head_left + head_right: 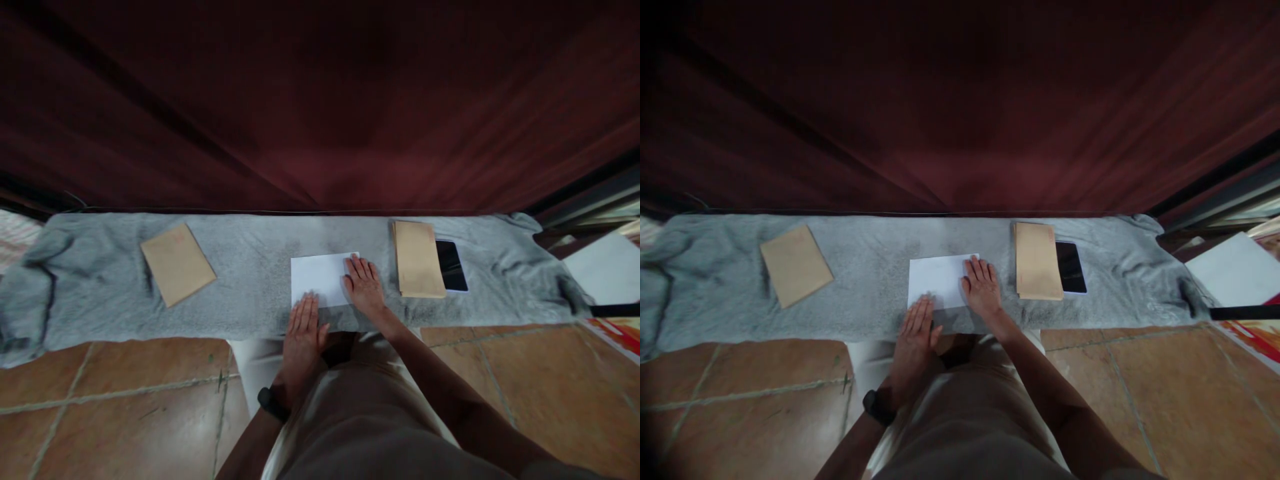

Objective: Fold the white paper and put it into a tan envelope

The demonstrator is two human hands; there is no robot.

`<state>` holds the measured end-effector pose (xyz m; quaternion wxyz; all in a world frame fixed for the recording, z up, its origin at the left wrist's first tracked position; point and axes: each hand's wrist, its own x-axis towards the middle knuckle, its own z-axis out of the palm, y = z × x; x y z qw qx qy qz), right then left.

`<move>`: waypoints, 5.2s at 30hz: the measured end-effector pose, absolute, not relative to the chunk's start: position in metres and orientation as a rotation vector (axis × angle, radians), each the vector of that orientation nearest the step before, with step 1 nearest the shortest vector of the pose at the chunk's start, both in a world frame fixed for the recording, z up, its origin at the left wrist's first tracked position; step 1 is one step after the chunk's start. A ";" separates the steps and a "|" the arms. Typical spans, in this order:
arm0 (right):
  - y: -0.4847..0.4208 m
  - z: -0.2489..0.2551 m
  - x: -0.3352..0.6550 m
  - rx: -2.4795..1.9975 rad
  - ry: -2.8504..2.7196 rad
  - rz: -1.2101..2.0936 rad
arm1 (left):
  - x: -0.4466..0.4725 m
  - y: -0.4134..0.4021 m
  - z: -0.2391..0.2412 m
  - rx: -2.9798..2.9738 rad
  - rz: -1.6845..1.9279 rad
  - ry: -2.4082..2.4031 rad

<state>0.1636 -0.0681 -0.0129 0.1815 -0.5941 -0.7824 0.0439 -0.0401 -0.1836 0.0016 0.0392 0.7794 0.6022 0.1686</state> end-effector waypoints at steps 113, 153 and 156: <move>-0.074 0.005 0.157 -1.256 -2.472 0.450 | -0.041 -0.155 0.003 2.603 0.406 1.524; -0.028 -0.005 0.141 -1.504 -2.495 0.213 | -0.045 -0.170 0.008 2.571 0.432 1.462; -0.047 -0.002 0.138 -1.517 -2.444 0.199 | -0.044 -0.170 0.006 2.568 0.431 1.472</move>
